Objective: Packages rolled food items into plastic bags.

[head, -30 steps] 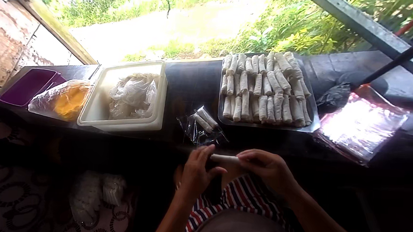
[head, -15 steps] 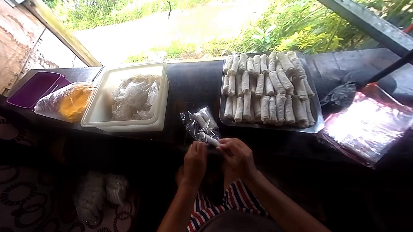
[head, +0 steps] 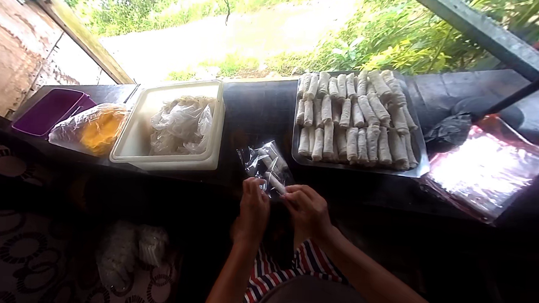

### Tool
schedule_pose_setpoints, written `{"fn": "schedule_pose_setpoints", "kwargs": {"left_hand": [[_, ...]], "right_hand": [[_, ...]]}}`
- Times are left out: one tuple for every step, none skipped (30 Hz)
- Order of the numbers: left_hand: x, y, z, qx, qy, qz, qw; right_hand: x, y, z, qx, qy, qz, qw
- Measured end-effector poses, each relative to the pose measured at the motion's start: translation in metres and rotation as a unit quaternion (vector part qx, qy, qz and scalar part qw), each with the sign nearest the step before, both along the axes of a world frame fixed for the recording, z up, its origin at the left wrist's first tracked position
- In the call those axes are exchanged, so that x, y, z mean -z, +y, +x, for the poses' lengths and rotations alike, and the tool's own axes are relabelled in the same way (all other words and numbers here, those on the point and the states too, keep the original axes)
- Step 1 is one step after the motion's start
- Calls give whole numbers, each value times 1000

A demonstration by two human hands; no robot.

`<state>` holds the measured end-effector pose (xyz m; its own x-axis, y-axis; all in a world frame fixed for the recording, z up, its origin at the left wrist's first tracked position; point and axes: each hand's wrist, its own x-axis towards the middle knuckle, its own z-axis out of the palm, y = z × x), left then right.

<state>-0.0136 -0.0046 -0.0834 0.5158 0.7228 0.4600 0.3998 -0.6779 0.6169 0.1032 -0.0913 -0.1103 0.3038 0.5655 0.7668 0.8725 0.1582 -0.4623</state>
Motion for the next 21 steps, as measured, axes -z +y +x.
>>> {"fn": "schedule_pose_setpoints", "kwargs": {"left_hand": [[0,-2,0,11,-2,-6,1000],[0,-5,-1,23,-2,-12,1000],[2,-6,-1,33,-3,-18,999],[4,-8,-2,40,-4,-24,999],[6,-10,-2,41,-5,-32,999],[7,-11,-2,40,-8,-41,998],[8,-11,-3,38,-11,-49,998],[9,-10,-4,34,-14,-59,998],[9,-9,-4,32,-11,-70,997],[8,-6,-5,33,-4,-81,996],[7,-3,-7,36,8,-89,995],[7,-1,-8,41,21,-93,995],[7,2,-8,47,31,-95,994],[8,4,-9,54,36,-96,993],[8,5,-8,61,39,-103,992],[8,6,-8,68,42,-116,990],[6,6,-7,71,49,-128,988],[4,7,-7,73,58,-138,986],[2,7,-7,73,68,-143,985],[1,7,-8,75,79,-144,984],[-1,8,-8,80,88,-144,982]], "right_hand": [[1,6,-1,-4,-8,-6,1000],[3,13,-1,-2,-19,-12,1000],[5,21,0,5,-33,-17,999],[8,28,0,19,-48,-21,998],[10,35,1,34,-61,-27,997],[12,40,1,46,-68,-34,996],[12,42,0,54,-71,-46,995],[11,42,-2,54,-67,-62,994],[7,38,-4,44,-57,-83,994],[3,34,-5,31,-53,-96,994],[-1,29,-5,24,-59,-92,994],[-3,24,-3,24,-73,-78,994],[-5,21,0,30,-90,-67,993],[-5,20,4,37,-104,-66,992],[-6,21,9,43,-117,-78,989],[-6,23,13,39,-120,-99,987],[-5,26,17,28,-114,-124,985],[-5,31,21,13,-101,-145,984],[-4,35,24,3,-88,-158,983],[-3,40,25,2,-79,-162,984],[-3,44,26,6,-74,-159,985]]}}
